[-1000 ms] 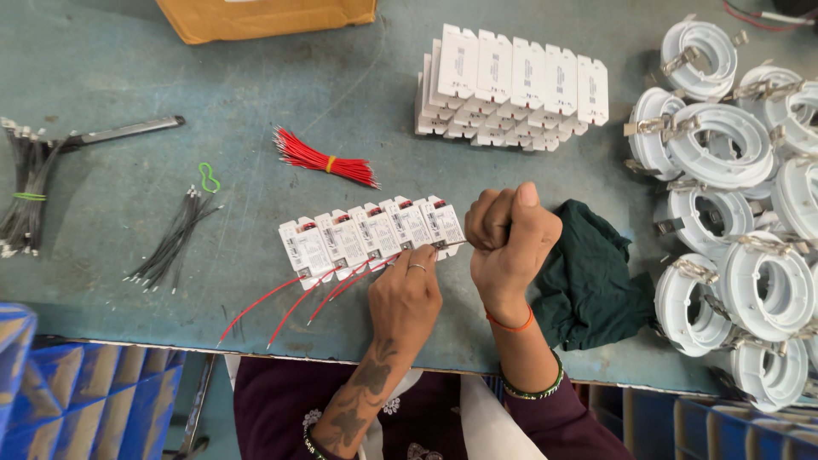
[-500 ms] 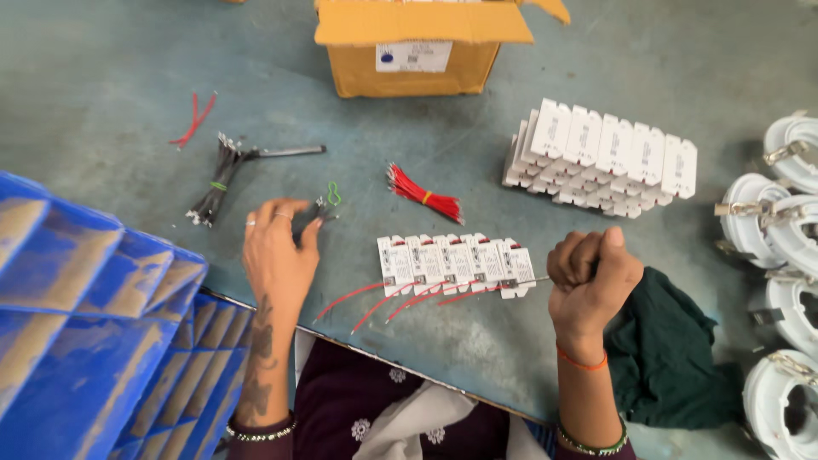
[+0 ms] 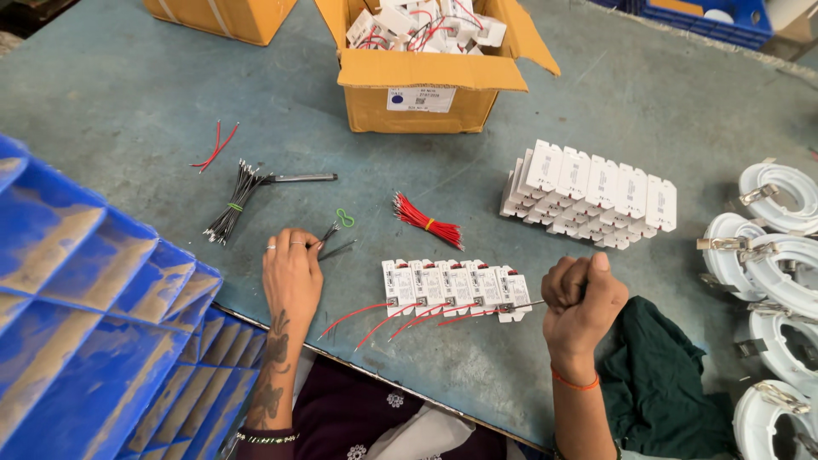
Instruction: The person uses a screwdriver to attach red and black wires to small white electronic modules on a workbench, then places the completed units into a cardboard box. Bundles of wires, stacks of modules, and circular light housings are visible on the table.
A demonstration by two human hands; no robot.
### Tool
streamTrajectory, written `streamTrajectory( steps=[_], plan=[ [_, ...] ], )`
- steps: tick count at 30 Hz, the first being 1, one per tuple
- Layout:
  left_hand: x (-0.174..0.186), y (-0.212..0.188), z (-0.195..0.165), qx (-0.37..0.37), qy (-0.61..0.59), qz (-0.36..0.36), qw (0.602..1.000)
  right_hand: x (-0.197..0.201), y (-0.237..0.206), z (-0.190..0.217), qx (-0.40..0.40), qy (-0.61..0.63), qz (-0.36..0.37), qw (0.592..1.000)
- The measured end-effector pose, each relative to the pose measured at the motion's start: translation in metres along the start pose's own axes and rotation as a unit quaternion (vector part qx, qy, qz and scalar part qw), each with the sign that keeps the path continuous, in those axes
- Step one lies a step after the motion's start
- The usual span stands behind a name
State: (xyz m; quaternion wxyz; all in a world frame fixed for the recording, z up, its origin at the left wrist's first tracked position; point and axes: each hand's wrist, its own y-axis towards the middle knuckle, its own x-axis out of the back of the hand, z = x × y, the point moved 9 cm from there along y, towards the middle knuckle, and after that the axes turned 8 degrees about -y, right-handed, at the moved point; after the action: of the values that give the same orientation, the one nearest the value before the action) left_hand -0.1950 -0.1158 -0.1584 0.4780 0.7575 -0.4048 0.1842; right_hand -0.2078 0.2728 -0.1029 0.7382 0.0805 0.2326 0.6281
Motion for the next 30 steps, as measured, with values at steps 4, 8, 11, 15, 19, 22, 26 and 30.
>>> streamTrajectory(
  steps=[4,8,11,15,19,22,26,30],
  plan=[
    [0.004,0.004,0.003,0.016,-0.009,0.014,1.000,0.000,0.001,0.001,0.006,-0.003,-0.002,1.000],
    [0.005,0.010,0.008,0.031,-0.025,0.028,0.999,-0.005,0.004,0.005,-0.005,-0.015,0.007,1.000],
    [0.011,0.013,0.011,0.036,-0.059,0.009,0.998,-0.009,0.008,0.016,-0.007,-0.002,0.013,1.000],
    [0.009,0.010,0.019,0.112,-0.216,0.023,0.970,-0.014,0.011,0.046,0.028,-0.006,0.034,0.999],
    [-0.004,-0.001,0.015,0.197,-0.349,0.061,0.914,-0.033,0.014,0.057,0.010,0.049,0.066,0.997],
    [-0.011,-0.011,0.000,0.216,-0.419,0.062,0.880,-0.057,0.012,0.053,-0.014,0.121,0.100,0.987],
    [-0.017,-0.022,-0.017,0.225,-0.488,0.057,0.842,-0.086,0.003,0.045,-0.039,0.117,0.125,0.984],
    [0.005,-0.018,0.005,0.242,-0.280,-0.007,0.929,-0.098,0.004,0.052,-0.034,0.109,0.144,0.983]
  ],
)
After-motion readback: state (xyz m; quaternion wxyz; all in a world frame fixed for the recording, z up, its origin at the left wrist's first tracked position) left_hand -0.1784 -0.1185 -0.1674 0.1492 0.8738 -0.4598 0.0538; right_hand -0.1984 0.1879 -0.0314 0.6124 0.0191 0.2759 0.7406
